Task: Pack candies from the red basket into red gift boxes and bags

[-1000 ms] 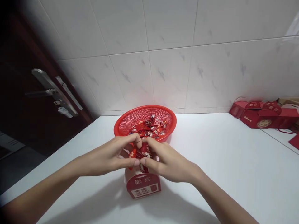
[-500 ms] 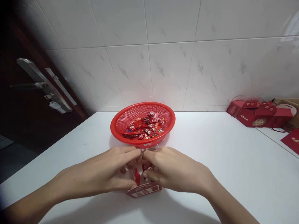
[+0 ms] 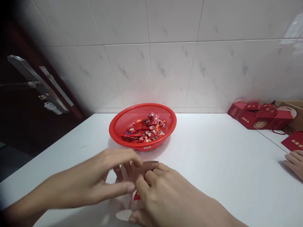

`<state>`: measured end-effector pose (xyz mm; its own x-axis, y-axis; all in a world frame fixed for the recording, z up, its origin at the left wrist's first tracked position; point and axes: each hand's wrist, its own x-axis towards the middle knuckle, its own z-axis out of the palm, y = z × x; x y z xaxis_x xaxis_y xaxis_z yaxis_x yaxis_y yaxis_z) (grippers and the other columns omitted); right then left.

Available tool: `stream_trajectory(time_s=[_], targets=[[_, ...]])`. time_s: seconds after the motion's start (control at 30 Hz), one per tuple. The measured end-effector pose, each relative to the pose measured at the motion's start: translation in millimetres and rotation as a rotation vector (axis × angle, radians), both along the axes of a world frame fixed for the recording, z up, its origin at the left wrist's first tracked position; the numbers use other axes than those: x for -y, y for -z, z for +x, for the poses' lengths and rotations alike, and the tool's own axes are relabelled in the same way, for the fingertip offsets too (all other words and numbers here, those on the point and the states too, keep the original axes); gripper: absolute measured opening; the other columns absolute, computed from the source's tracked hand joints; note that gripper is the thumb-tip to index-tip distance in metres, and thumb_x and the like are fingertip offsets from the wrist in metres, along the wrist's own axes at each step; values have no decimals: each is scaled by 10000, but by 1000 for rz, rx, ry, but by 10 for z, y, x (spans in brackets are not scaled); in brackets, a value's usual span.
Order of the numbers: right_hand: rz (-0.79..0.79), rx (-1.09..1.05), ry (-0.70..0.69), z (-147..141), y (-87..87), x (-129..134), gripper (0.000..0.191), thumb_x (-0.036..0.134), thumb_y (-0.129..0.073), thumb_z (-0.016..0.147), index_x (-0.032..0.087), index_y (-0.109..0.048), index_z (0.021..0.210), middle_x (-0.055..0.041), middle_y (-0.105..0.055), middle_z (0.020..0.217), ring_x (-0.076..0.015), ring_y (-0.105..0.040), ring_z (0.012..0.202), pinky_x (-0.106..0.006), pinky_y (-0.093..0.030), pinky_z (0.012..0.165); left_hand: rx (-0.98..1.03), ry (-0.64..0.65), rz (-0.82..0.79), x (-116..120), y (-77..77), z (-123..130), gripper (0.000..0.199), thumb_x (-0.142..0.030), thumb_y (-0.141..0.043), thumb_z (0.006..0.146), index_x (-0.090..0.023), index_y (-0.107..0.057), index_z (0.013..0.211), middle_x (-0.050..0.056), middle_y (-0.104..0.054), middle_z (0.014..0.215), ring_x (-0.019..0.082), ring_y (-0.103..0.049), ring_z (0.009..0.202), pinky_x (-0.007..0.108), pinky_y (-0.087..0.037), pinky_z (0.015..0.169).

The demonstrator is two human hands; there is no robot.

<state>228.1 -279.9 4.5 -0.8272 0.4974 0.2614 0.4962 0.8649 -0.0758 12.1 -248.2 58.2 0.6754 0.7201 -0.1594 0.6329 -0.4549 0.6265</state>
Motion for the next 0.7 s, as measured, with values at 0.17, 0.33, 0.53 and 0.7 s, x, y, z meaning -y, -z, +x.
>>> stream_trajectory(time_s=[0.17, 0.33, 0.53, 0.7], targets=[[107, -46, 12, 5, -98, 85, 212, 393, -590, 982, 185, -632, 964, -36, -716, 814, -198, -689, 764, -314, -526, 775, 131, 22, 168, -567, -86, -48, 209, -313, -540, 953, -195, -709, 991, 27, -737, 998, 170, -657, 895, 258, -492, 795], [367, -80, -55, -64, 56, 106, 107, 120, -542, 963, 169, -636, 970, -1, -668, 676, -157, -619, 599, -308, -526, 750, -211, 140, 150, -1255, 98, 67, 326, -335, -625, 863, -221, -724, 1151, 59, -733, 1143, 226, -664, 1004, 277, -489, 835], [503, -133, -68, -121, 315, 40, 188, 74, -501, 944, 136, -638, 1058, 14, -651, 680, -149, -601, 587, -298, -534, 756, -585, 212, 152, -1595, 524, 361, 725, -280, -710, 700, -325, -581, 1412, 129, -571, 1422, 336, -650, 1068, 347, -523, 778], [573, -169, -26, -152, 379, 7, 147, 110, -523, 961, 153, -646, 1028, 41, -617, 625, -123, -567, 539, -255, -541, 725, -606, 231, 232, -1788, 745, 498, 603, -323, -752, 667, -253, -685, 1262, 147, -651, 1273, 312, -682, 895, 360, -526, 734]])
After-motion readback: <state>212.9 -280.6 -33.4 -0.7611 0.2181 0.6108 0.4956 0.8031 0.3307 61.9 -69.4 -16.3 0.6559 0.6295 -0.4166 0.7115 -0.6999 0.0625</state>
